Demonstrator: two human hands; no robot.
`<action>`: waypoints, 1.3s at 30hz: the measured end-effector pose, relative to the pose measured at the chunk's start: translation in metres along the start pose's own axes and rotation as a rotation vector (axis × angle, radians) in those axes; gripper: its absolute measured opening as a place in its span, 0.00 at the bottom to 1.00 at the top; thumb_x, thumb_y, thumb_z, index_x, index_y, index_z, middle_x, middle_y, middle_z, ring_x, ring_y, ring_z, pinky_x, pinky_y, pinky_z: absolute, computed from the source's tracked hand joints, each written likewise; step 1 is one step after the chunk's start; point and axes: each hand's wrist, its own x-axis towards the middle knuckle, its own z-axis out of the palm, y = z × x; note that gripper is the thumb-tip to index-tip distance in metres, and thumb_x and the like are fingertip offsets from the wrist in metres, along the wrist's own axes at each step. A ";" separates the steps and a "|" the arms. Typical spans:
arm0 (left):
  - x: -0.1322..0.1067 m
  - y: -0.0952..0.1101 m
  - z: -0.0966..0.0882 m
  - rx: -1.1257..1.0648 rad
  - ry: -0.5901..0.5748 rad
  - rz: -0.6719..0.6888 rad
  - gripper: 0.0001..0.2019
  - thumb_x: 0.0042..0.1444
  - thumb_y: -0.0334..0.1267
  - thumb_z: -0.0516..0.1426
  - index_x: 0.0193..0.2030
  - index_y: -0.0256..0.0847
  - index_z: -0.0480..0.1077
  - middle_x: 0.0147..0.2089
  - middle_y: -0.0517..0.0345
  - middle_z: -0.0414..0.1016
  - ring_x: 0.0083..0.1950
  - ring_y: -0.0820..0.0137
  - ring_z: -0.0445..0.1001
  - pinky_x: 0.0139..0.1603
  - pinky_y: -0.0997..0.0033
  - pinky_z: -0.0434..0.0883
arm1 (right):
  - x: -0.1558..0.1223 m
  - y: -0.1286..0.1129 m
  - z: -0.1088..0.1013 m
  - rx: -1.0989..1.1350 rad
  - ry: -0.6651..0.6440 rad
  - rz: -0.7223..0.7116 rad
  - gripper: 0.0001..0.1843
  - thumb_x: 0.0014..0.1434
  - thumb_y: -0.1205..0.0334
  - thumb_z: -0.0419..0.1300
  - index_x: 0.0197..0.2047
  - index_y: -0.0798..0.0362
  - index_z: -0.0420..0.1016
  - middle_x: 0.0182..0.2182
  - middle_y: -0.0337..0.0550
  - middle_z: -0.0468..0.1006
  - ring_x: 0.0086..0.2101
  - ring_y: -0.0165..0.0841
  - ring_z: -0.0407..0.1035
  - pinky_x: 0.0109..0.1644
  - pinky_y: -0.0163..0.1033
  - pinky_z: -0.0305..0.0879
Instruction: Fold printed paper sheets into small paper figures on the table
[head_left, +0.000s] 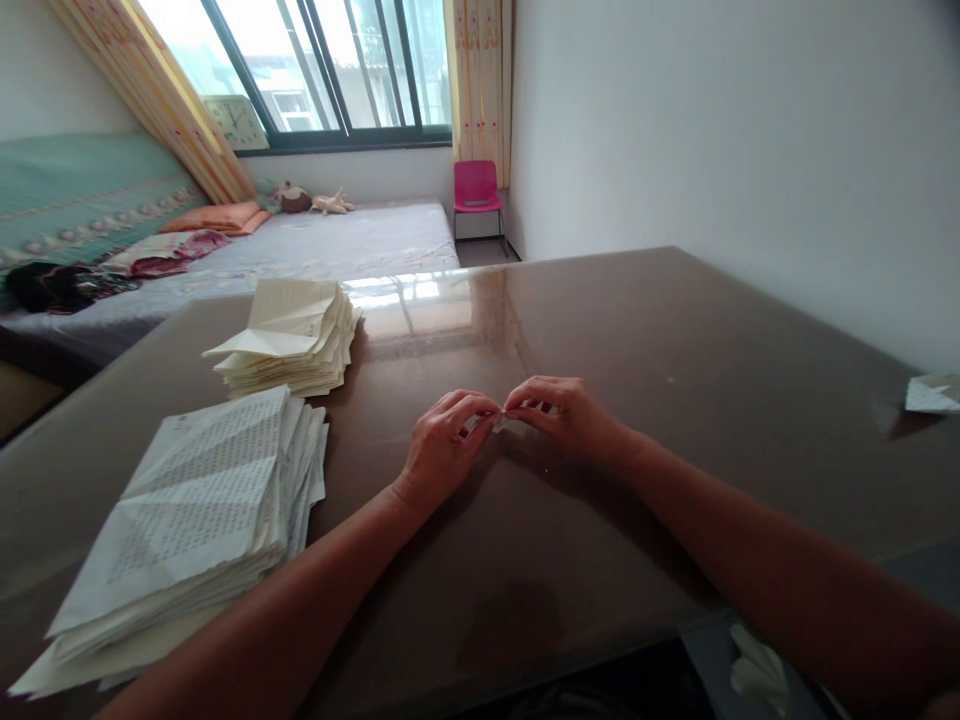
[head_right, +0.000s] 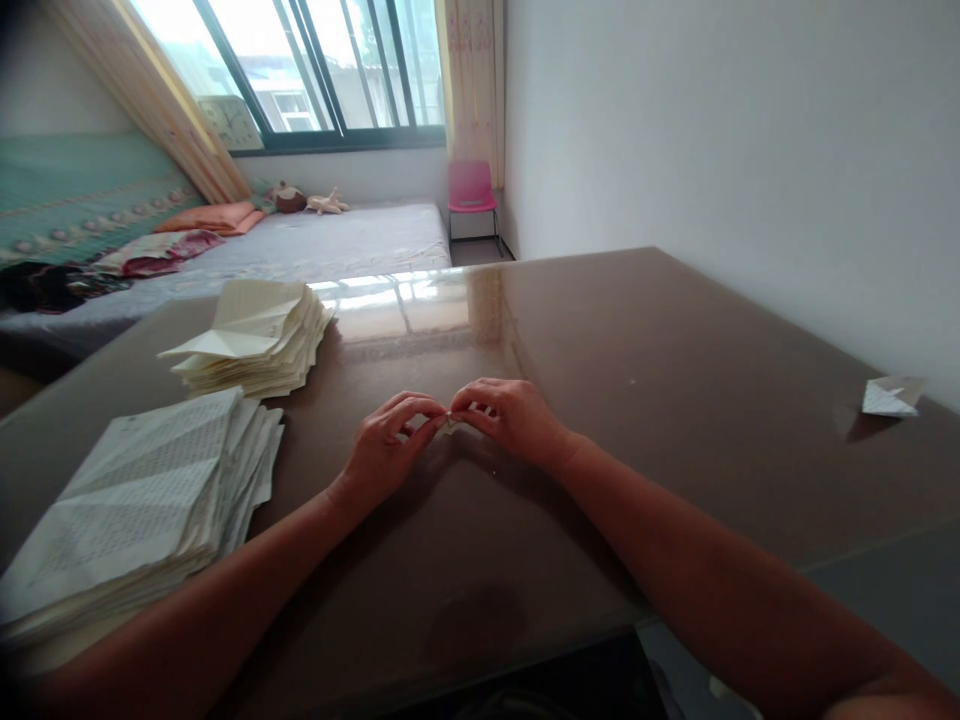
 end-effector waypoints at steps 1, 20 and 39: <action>0.000 0.000 0.000 0.008 -0.006 -0.003 0.06 0.59 0.40 0.56 0.39 0.43 0.73 0.40 0.59 0.73 0.39 0.73 0.72 0.32 0.78 0.69 | 0.000 0.000 0.000 -0.016 0.000 -0.013 0.07 0.60 0.59 0.58 0.36 0.50 0.77 0.33 0.38 0.78 0.28 0.26 0.68 0.33 0.31 0.64; 0.001 0.003 -0.003 0.038 -0.064 0.032 0.07 0.61 0.39 0.53 0.39 0.43 0.72 0.40 0.57 0.73 0.41 0.72 0.72 0.36 0.77 0.71 | -0.001 -0.003 -0.001 -0.039 -0.030 -0.053 0.07 0.61 0.63 0.56 0.36 0.51 0.75 0.34 0.40 0.77 0.32 0.28 0.69 0.36 0.32 0.62; 0.007 -0.018 -0.004 -0.087 0.088 -0.213 0.08 0.60 0.42 0.53 0.39 0.41 0.69 0.40 0.57 0.76 0.36 0.71 0.74 0.31 0.75 0.73 | 0.003 0.034 -0.006 0.436 0.005 0.302 0.09 0.53 0.57 0.63 0.33 0.52 0.69 0.37 0.41 0.80 0.33 0.31 0.73 0.37 0.36 0.69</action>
